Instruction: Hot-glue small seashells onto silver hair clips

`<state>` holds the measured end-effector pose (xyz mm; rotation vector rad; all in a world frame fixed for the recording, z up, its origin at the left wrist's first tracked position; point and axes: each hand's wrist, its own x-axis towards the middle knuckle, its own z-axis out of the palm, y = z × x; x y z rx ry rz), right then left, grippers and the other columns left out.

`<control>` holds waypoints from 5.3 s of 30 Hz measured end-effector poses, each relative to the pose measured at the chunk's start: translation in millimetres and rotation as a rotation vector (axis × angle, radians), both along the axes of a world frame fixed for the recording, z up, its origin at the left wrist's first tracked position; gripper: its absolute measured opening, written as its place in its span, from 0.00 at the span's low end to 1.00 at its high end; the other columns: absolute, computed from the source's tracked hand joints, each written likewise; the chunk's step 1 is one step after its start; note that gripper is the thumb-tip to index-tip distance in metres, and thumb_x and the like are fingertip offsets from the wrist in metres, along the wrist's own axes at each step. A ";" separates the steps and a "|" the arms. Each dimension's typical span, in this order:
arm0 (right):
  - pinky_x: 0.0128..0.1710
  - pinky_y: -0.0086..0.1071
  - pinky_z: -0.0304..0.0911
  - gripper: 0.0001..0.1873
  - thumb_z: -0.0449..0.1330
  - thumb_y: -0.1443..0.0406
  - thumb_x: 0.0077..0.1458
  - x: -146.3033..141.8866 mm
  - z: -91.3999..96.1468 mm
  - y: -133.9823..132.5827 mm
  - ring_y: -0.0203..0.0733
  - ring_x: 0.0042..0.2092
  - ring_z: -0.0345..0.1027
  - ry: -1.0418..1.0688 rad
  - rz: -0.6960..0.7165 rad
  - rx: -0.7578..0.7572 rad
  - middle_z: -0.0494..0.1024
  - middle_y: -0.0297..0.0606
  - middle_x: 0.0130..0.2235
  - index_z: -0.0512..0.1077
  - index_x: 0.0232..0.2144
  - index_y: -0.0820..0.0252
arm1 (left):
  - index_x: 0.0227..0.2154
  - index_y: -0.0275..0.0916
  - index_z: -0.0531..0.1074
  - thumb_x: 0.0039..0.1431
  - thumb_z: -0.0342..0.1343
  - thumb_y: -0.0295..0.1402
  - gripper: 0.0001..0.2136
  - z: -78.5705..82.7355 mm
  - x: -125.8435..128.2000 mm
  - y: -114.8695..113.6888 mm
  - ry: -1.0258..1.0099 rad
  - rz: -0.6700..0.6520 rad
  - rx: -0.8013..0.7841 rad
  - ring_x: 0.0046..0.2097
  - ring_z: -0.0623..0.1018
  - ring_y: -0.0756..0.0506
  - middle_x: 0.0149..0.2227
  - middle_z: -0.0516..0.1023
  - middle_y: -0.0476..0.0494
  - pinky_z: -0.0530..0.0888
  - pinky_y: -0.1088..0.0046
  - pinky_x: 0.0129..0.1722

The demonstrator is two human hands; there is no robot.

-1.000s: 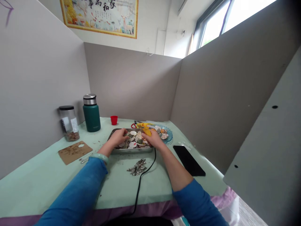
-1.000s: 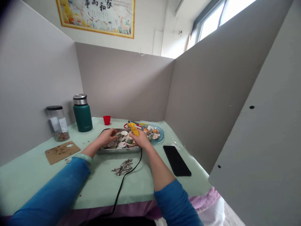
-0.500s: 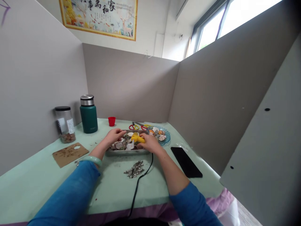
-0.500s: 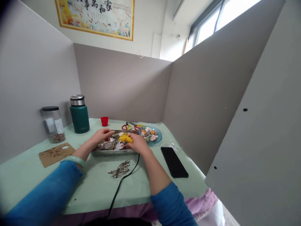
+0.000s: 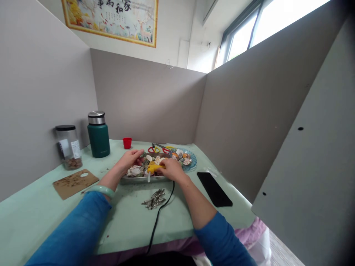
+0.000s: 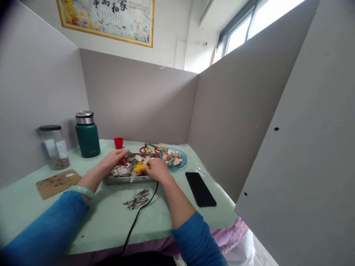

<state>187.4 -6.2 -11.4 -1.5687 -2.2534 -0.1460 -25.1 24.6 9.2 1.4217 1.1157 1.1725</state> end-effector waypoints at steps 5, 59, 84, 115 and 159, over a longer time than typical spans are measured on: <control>0.36 0.32 0.57 0.16 0.57 0.54 0.53 -0.4 1.2 0.5 0.47 0.40 0.70 -0.024 -0.040 0.035 0.79 0.43 0.36 0.78 0.35 0.57 | 0.30 0.34 0.68 0.49 0.62 0.42 0.15 0.3 -2.0 -2.6 -0.165 -0.034 -0.030 0.20 0.72 0.53 0.28 0.79 0.44 0.73 0.75 0.25; 0.42 0.38 0.49 0.03 0.62 0.66 0.50 -65.0 23.1 -73.0 0.46 0.42 0.60 -0.513 0.654 -0.152 0.79 0.37 0.31 0.76 0.29 0.58 | 0.44 0.32 0.71 0.51 0.59 0.21 0.15 -0.6 -5.8 -4.0 -0.533 -0.140 0.010 0.29 0.79 0.49 0.31 0.78 0.42 0.78 0.67 0.35; 0.33 0.26 0.54 0.06 0.55 0.71 0.52 -47.5 33.6 -50.4 0.33 0.32 0.64 0.129 0.704 -0.199 0.76 0.32 0.31 0.72 0.29 0.61 | 0.41 0.32 0.71 0.52 0.59 0.23 0.12 3.9 -4.5 -10.5 -0.517 -0.100 -0.010 0.26 0.78 0.49 0.29 0.78 0.42 0.77 0.71 0.32; 0.22 0.26 0.57 0.11 0.53 0.57 0.54 -43.4 32.1 -16.7 0.30 0.21 0.58 1.132 0.457 -0.168 0.72 0.32 0.28 0.65 0.31 0.59 | 0.34 0.33 0.72 0.56 0.56 0.23 0.04 5.8 4.9 -19.1 -0.742 -0.157 -0.143 0.30 0.79 0.50 0.33 0.80 0.40 0.77 0.72 0.38; 0.17 0.24 0.50 0.14 0.62 0.55 0.45 -40.9 7.3 -6.8 0.27 0.18 0.54 1.453 0.378 -0.222 0.68 0.27 0.23 0.67 0.26 0.60 | 0.37 0.34 0.72 0.44 0.66 0.38 0.18 -6.3 33.2 -38.6 -0.229 -0.053 0.249 0.24 0.77 0.48 0.25 0.76 0.47 0.75 0.73 0.27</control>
